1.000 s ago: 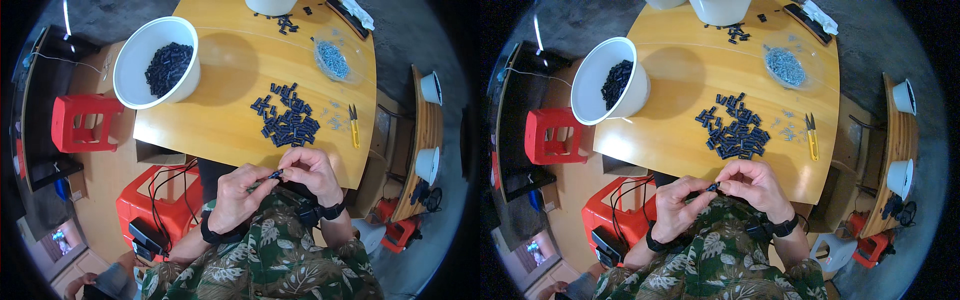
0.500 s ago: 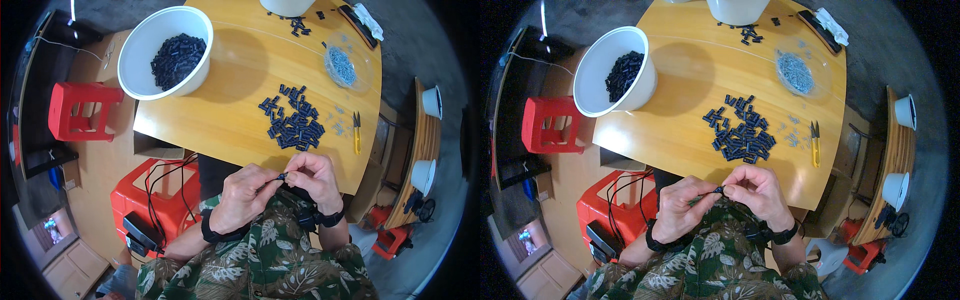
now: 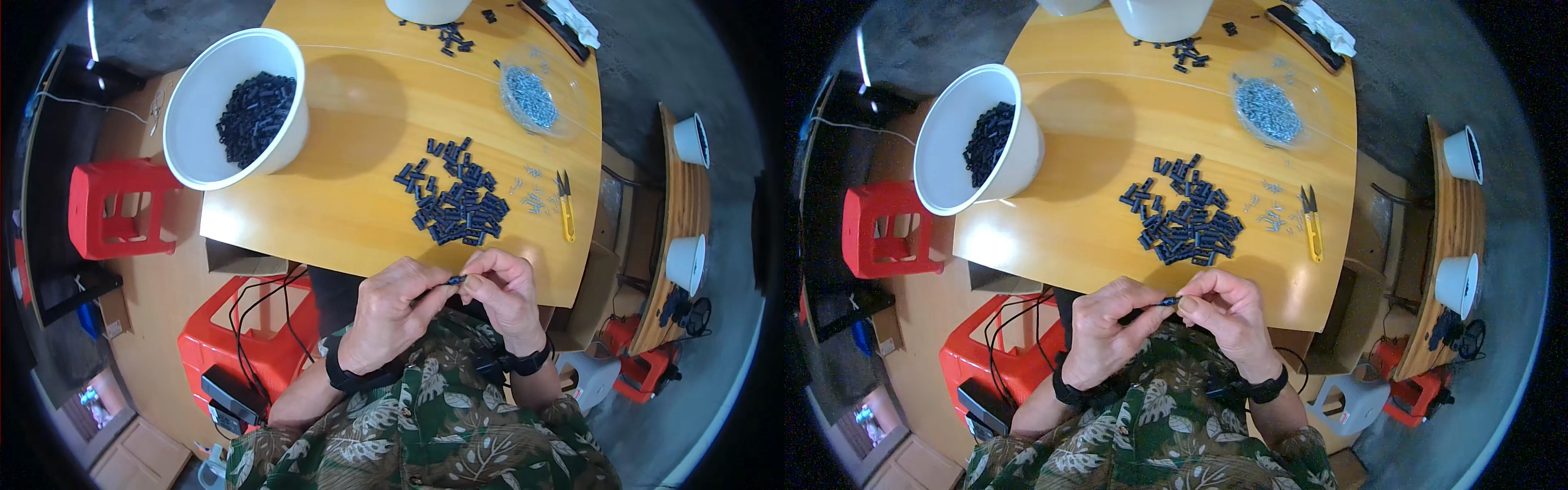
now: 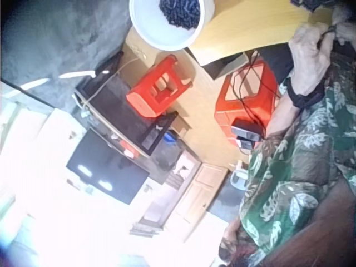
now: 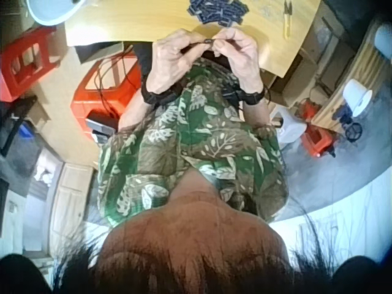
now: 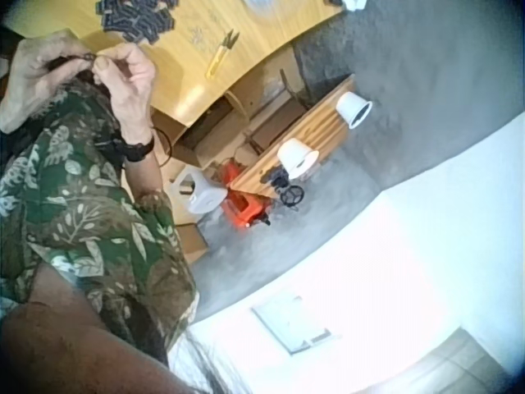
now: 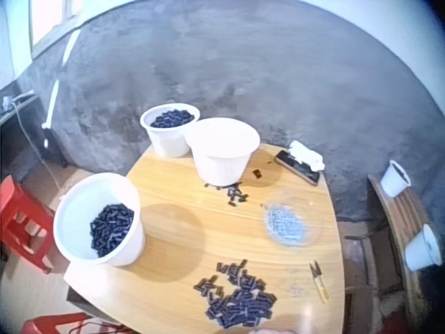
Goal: Assembling small plastic components by inserting metal pins into black plastic tubes.
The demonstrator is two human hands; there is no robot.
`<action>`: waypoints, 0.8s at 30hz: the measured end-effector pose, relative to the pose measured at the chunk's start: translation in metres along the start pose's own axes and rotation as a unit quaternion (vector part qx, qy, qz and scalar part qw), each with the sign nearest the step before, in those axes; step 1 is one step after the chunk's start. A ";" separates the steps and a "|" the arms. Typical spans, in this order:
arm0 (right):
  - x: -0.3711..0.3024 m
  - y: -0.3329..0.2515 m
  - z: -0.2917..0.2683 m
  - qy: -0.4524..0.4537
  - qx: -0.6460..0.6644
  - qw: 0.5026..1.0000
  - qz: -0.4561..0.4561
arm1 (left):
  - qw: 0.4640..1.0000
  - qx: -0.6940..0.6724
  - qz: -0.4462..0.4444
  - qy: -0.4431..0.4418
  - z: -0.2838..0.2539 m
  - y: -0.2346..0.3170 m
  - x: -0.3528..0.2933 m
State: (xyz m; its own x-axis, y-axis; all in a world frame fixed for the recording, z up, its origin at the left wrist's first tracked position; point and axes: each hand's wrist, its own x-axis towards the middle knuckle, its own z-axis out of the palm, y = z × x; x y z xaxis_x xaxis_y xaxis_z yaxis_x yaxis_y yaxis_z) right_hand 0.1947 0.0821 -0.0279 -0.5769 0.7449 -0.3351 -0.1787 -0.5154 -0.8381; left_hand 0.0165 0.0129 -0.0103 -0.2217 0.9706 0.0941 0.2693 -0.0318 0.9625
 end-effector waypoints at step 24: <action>-0.014 -0.001 -0.013 -0.010 -0.031 0.999 -0.042 | 0.998 -0.026 -0.026 -0.051 0.010 -0.001 0.002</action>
State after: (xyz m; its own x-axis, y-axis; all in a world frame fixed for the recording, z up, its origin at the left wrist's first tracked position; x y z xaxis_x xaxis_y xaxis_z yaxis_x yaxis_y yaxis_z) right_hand 0.2130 0.0773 -0.0282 -0.5774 0.7758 -0.2543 -0.1783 -0.4238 -0.8880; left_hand 0.0253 0.0175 -0.0138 -0.1362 0.9905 0.0205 0.2111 0.0088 0.9774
